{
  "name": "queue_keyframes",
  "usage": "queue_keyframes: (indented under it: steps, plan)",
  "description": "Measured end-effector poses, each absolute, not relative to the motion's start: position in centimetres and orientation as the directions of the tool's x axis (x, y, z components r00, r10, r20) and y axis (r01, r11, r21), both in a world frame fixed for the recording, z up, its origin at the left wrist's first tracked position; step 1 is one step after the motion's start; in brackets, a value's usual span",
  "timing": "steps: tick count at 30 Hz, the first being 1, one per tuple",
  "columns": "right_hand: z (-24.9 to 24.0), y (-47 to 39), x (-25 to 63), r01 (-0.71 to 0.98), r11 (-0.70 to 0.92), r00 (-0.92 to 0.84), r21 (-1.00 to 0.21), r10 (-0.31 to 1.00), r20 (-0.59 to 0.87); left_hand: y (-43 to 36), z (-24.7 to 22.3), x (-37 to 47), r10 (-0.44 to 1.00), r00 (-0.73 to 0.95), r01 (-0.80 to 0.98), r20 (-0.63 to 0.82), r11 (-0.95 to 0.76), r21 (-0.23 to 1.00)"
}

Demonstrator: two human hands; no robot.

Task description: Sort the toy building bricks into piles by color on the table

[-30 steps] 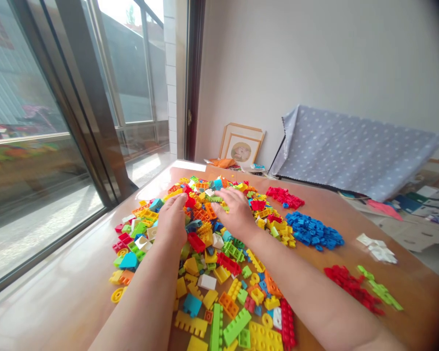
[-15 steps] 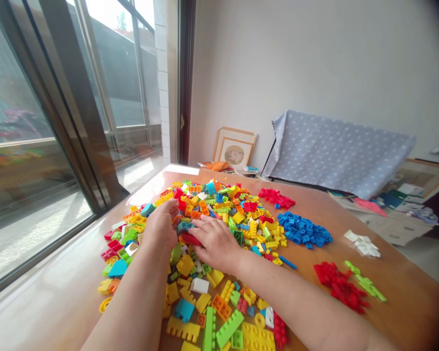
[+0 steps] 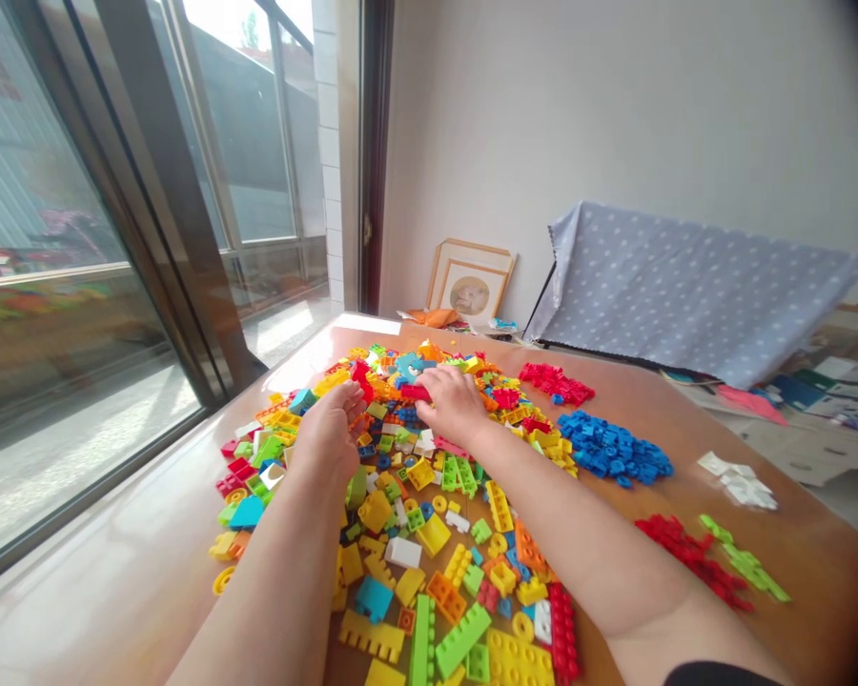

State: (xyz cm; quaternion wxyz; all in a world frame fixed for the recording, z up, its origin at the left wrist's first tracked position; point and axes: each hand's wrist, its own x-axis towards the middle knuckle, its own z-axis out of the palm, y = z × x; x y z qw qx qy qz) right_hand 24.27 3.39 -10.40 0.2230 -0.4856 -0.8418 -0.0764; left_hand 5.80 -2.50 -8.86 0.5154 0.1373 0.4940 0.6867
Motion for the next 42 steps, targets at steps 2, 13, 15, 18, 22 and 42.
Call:
queue_keyframes:
  steps: [2,13,15,18,22,42]
  plan:
    - [-10.4,4.3,24.7,0.867,0.486,-0.391,-0.107,0.798,0.459,-2.5,-8.8,5.8,0.844,-0.428,-0.577,-0.324,0.021,0.816]
    - [-9.5,2.5,26.1,0.817,0.547,-0.370,-0.180,0.737,0.565,-2.6,-8.8,6.0,0.848,-0.424,-0.587,-0.319,0.011,0.810]
    - [-9.4,-0.2,25.3,0.750,0.635,-0.465,-0.185,0.706,0.534,-2.6,-8.7,6.1,0.852,-0.423,-0.588,-0.308,0.001,0.809]
    - [-10.1,-3.8,24.2,0.666,0.725,-0.621,-0.173,0.668,0.410,-2.7,-8.6,6.2,0.857,-0.422,-0.588,-0.295,-0.011,0.809]
    - [-11.4,-5.7,24.4,0.625,0.771,-0.717,-0.124,0.629,0.301,-2.6,-8.8,6.2,0.853,-0.427,-0.581,-0.301,-0.004,0.814]
    - [-11.5,-1.5,28.0,0.888,0.455,-0.410,-0.060,0.845,0.342,-2.4,-9.1,6.1,0.856,-0.424,-0.567,-0.295,0.003,0.824]
